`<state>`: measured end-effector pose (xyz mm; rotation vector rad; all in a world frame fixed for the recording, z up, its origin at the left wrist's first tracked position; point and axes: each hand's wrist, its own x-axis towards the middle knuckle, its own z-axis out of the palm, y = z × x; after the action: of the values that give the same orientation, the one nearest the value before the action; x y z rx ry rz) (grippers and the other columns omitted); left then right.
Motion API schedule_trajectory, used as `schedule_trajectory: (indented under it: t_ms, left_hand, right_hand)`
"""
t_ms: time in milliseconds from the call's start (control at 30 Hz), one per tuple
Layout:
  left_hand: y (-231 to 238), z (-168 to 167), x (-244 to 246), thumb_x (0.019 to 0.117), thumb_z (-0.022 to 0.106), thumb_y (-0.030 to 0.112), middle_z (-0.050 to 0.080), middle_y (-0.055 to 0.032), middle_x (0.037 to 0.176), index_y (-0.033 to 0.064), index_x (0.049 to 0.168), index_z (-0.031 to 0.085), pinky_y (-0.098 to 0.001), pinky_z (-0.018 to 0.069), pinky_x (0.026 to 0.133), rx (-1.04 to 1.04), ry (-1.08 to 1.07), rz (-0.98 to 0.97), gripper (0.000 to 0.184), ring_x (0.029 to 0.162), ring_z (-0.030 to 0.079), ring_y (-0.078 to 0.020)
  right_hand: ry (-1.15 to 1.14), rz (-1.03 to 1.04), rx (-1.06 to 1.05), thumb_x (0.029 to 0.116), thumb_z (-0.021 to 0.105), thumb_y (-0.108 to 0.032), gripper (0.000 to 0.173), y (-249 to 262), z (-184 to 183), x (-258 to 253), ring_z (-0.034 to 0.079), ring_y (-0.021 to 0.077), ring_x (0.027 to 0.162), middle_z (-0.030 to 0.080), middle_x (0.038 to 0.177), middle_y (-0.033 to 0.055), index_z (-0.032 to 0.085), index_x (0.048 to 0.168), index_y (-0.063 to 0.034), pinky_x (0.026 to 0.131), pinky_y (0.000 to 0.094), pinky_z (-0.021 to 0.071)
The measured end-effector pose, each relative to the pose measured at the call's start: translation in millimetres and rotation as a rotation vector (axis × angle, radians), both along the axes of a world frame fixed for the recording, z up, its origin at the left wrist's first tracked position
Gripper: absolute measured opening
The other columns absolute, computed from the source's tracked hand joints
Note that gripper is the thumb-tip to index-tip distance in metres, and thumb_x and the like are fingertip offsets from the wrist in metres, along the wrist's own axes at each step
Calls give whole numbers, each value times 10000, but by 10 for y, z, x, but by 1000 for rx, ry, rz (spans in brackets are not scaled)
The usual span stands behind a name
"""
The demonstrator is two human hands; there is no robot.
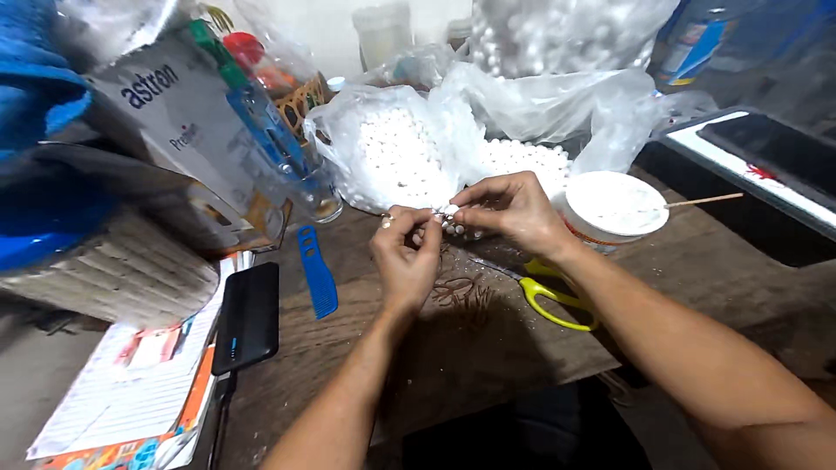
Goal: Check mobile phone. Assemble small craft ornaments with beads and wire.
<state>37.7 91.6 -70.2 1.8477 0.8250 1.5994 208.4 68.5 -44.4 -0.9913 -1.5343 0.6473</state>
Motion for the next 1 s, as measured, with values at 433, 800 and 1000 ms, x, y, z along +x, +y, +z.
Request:
schedule_trajectory:
  t_ms: [433,800,1000]
  left_hand:
    - [-15,-3,27,891,658,-42,602,-19,859,-45,884,707,-85,472,639,-2,-35,-2,49,717,555,44]
    - [-13,32,16,880,678,-83,643,-11,926,-36,912,706,-112,515,716,-110,-111,-85,63,817,605,32]
    - [28,84,-18,881,641,-126,707,-4,862,51,886,712,-246,593,711,-483,-340,-268,191,748,675,-76]
  right_hand:
    - [8,7,-25,871,725,44,91,-41,11,-29,634,-17,654,720,792,-11,752,936,-13,619,142,545]
    - [-26,-23,45,891,718,-6,89,-57,57,-8,624,-13,640,719,812,-7,747,975,-6,583,143,530]
    - [-168,-332,279,952,676,-135,190,-638,173,518,673,-10,846,720,988,-65,719,1112,-42,782,194,584]
